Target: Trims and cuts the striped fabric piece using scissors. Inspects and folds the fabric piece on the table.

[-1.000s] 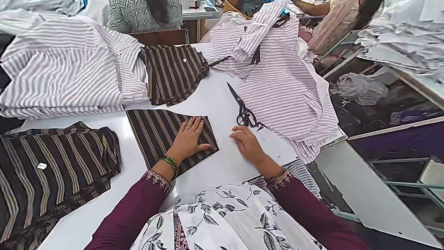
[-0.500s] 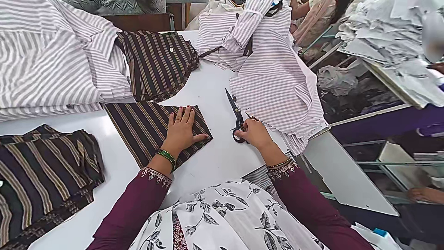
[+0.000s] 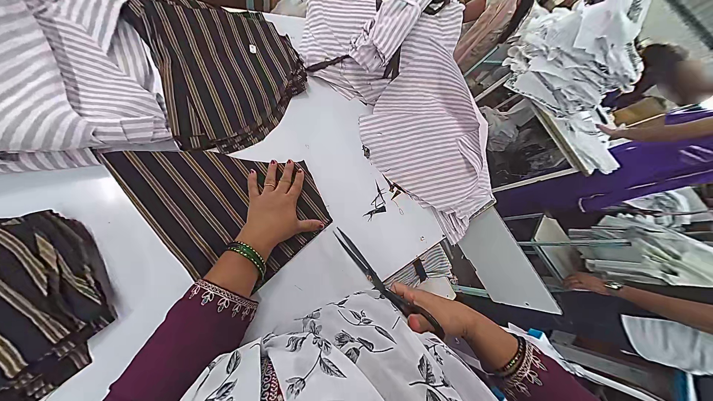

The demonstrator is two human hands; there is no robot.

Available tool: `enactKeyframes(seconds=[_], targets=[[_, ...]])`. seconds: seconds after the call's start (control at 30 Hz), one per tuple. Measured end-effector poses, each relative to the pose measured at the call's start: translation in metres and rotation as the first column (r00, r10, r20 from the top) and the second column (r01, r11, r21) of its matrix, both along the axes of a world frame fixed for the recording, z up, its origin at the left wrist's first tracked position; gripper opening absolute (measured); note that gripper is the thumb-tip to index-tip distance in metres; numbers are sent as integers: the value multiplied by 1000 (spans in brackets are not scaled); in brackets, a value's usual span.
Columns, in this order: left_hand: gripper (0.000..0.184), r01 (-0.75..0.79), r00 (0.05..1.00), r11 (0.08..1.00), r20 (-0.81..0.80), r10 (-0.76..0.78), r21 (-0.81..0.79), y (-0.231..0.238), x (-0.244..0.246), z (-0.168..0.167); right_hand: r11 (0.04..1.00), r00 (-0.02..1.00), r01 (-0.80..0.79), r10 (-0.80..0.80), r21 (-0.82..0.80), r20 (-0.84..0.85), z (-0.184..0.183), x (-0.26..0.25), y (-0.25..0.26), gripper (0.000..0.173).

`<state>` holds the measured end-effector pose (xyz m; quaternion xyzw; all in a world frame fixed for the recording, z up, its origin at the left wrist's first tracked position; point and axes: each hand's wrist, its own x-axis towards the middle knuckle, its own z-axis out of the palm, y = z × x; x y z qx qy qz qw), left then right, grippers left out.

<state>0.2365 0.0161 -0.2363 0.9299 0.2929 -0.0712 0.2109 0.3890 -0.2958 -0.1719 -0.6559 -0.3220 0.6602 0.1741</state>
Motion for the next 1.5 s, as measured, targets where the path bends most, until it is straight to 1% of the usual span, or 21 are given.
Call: enactKeyframes(seconds=[0.03, 0.07, 0.13, 0.17, 0.27, 0.4, 0.47, 0.5, 0.6, 0.67, 0.77, 0.87, 0.93, 1.0, 1.03, 1.1, 1.17, 1.23, 1.33, 1.43, 1.5], targets=[[126, -3, 1000, 1000, 0, 3, -4, 0, 0, 0, 999, 999, -39, 39, -20, 19, 1, -2, 2, 92], [126, -5, 1000, 1000, -1, 5, -3, 0, 0, 1, 998, 998, -51, 53, -42, 37, 3, -5, 6, 81], [125, -8, 1000, 1000, -13, 8, -5, 0, 1, 2, 997, 996, -32, 38, -74, 78, 6, -13, 19, 59], [125, -13, 1000, 1000, -21, 12, -11, 1, 1, 3, 997, 995, -13, 21, -78, 101, 6, -18, 26, 52], [124, -26, 1000, 999, -8, 26, -36, 1, 0, 3, 997, 988, 28, -17, -68, 154, 8, -30, 42, 43], [123, -29, 1000, 999, -1, 29, -43, 3, -1, 3, 995, 982, 64, -50, -72, 183, 9, -37, 49, 41], [122, -31, 999, 998, 16, 32, -46, 4, -1, 1, 995, 981, 84, -73, -58, 180, 8, -38, 48, 42], [120, -32, 999, 998, 20, 33, -46, 4, -1, 1, 995, 981, 91, -82, -46, 174, 8, -38, 46, 46], [112, -33, 997, 999, 76, 35, -25, 5, -3, -2, 997, 992, 82, -80, -15, 100, 7, -27, 32, 78], [103, -32, 992, 999, 121, 32, -8, 4, -5, -6, 999, 999, 35, -35, -9, 8, 10, -14, 22, 91], [86, -31, 979, 999, 202, 25, 26, 4, -6, -13, 1000, 996, -2, 3, 6, -85, 10, -7, 19, 90], [75, -34, 972, 999, 234, 24, 37, 4, -5, -17, 998, 998, 64, -63, 25, -26, 1, -18, 33, 83], [74, -36, 974, 999, 223, 28, 33, 5, -6, -15, 994, 994, 108, -109, 34, 25, -4, -23, 44, 75], [82, -41, 975, 999, 219, 35, 24, 4, -6, -14, 991, 990, 127, -128, 36, 56, -6, -24, 49, 70], [90, -43, 976, 999, 213, 39, 16, 4, -6, -13, 991, 989, 132, -134, 32, 66, -6, -23, 50, 69], [106, -44, 985, 999, 167, 44, -4, 4, -5, -9, 990, 988, 136, -138, 30, 76, -6, -23, 50, 70], [113, -43, 990, 999, 137, 44, -10, 4, -5, -7, 992, 990, 117, -119, 37, 71, -5, -20, 47, 75], [106, -38, 988, 999, 147, 38, 0, 4, -5, -7, 995, 995, 87, -89, 53, 37, -5, -16, 42, 84], [87, -33, 984, 999, 175, 31, 14, 5, -5, -10, 995, 998, 37, -33, 96, -45, -5, -9, 33, 85], [70, -37, 972, 999, 232, 28, 36, 4, -5, -15, 989, 1000, -8, 11, 149, -19, -6, -11, 31, 86], [65, -35, 972, 999, 234, 25, 38, 4, -5, -15, 986, 1000, -27, 26, 163, 8, -4, -14, 33, 89]])
